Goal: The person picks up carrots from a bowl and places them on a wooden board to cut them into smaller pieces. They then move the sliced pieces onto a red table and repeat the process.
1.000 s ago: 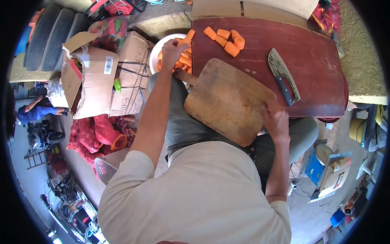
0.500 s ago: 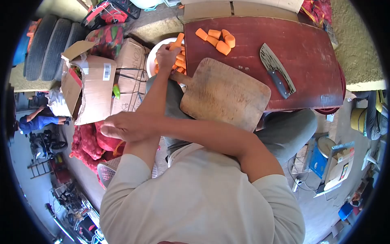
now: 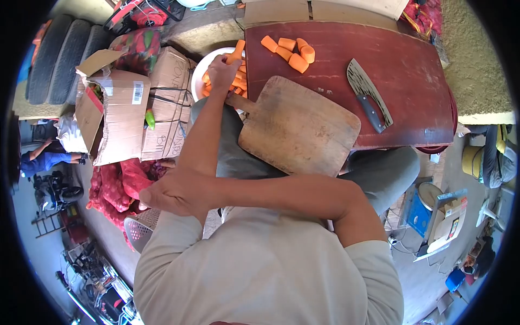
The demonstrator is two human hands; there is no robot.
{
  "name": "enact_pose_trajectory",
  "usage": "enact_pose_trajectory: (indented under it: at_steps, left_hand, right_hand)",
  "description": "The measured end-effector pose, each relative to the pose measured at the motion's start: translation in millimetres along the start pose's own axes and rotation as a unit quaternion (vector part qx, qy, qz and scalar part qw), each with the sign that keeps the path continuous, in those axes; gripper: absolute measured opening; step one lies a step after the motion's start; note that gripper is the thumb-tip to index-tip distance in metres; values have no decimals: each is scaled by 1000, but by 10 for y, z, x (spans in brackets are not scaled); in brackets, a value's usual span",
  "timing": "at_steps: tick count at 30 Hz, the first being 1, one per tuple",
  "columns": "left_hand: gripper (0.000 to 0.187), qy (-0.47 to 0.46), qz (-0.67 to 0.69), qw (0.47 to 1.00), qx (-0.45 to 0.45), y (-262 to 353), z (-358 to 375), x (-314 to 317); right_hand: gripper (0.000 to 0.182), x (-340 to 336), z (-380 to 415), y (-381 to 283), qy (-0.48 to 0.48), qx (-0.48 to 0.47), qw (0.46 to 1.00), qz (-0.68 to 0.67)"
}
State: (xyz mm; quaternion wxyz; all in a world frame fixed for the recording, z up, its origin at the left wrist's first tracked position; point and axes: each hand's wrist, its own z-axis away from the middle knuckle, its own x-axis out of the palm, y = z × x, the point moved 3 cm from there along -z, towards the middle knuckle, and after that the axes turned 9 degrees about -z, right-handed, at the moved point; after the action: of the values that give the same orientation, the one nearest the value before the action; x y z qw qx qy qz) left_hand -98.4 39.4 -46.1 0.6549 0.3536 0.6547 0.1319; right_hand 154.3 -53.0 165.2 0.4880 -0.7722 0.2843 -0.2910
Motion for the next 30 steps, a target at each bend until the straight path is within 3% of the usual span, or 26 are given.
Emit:
enact_pose_trajectory:
  at_steps: [3,5,8,11,14,16,17,19,20,22,26,30]
  left_hand:
    - [50,5,-25,1000,0,-24,-5,26]
    - [52,10,-25,1000,0,-50,-19,48]
    - [53,44,-25,997,50,-158,-73,118]
    - [53,60,2,997,47,-130,-41,76]
    - [50,44,31,998,38,-90,-34,-81]
    - [50,33,99,994,12,-34,53,-291]
    - [47,44,129,990,44,63,204,-424]
    - [44,42,96,987,119,137,569,-654]
    - [44,15,70,991,115,295,824,-807]
    - [46,-32,12,990,135,453,1321,-915]
    - [49,-49,-3,957,287,658,1936,-766]
    - [51,-37,-21,935,351,813,2146,-578]
  right_hand:
    - [75,-3,139,1,21,-73,997,9]
    - [79,-115,257,185,41,-145,982,114]
    - [83,-134,383,241,34,-116,977,173]
    - [71,-107,659,215,127,-153,962,186]
    - [81,-277,1251,149,103,57,978,170]
    - [72,-480,1816,-18,167,231,937,203]
    - [67,-601,2214,-36,168,198,877,404]
    - [60,-807,2917,-195,279,213,735,580]
    - [57,-904,3277,-275,333,234,653,639]
    - [51,-987,3680,-450,435,324,577,611]
    - [65,-1155,4096,-403,434,335,568,614]
    - [74,-1564,4195,-293,402,385,596,578]
